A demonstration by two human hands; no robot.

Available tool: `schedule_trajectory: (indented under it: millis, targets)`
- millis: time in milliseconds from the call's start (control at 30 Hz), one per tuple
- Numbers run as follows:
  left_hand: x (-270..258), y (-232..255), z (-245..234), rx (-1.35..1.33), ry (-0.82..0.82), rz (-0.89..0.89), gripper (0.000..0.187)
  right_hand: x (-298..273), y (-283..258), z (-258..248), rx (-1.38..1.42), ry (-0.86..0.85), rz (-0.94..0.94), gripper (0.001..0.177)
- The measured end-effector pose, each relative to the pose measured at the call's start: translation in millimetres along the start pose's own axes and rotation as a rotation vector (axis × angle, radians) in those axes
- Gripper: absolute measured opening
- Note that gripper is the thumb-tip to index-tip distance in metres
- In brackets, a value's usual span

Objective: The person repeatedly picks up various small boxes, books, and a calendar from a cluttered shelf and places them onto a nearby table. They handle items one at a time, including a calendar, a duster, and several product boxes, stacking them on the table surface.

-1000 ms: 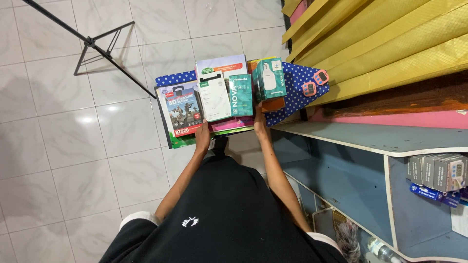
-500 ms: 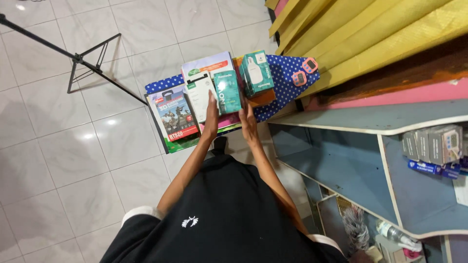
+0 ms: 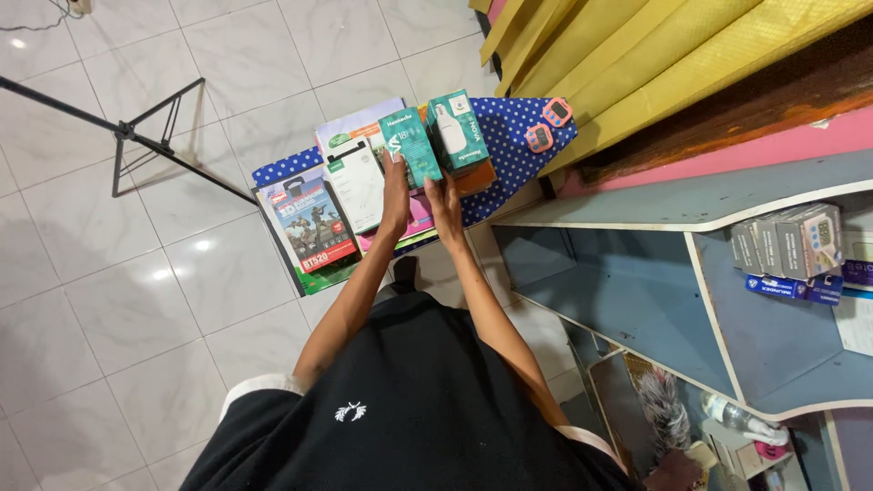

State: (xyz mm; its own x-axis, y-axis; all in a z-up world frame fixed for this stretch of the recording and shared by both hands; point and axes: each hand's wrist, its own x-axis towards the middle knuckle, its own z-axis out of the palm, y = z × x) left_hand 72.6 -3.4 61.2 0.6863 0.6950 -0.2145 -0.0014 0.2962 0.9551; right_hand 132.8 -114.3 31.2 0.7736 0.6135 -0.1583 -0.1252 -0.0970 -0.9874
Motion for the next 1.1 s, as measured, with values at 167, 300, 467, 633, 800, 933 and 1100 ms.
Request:
schedule_trajectory:
  millis: [167, 300, 467, 633, 800, 933, 1100]
  targets:
    - [-8, -1, -5, 0.018, 0.020, 0.031, 0.094, -10, 4, -1, 0.037, 0.034, 0.043, 0.096]
    - [-14, -10, -11, 0.002, 0.034, -0.077, 0.095, -30, 3, -14, 0.073, 0.017, 0.081, 0.095]
    - [-26, -25, -21, 0.008, 0.082, -0.132, 0.091, -66, 17, -45, 0.077, 0.034, 0.109, 0.092]
    - [-57, -45, -19, 0.130, 0.246, 0.156, 0.079, -130, 25, -102, 0.062, 0.077, 0.139, 0.091]
    - [-119, -91, -2, -0.002, 0.357, 0.207, 0.063, -215, 13, -177, 0.144, 0.194, 0.243, 0.082]
    - [-185, -142, 36, 0.206, 0.032, -0.128, 0.060, -294, 3, -237, 0.132, 0.335, 0.216, 0.071]
    - [-265, -159, 142, 0.398, -0.614, -0.292, 0.063, -388, 15, -307, 0.192, 0.529, 0.166, 0.064]
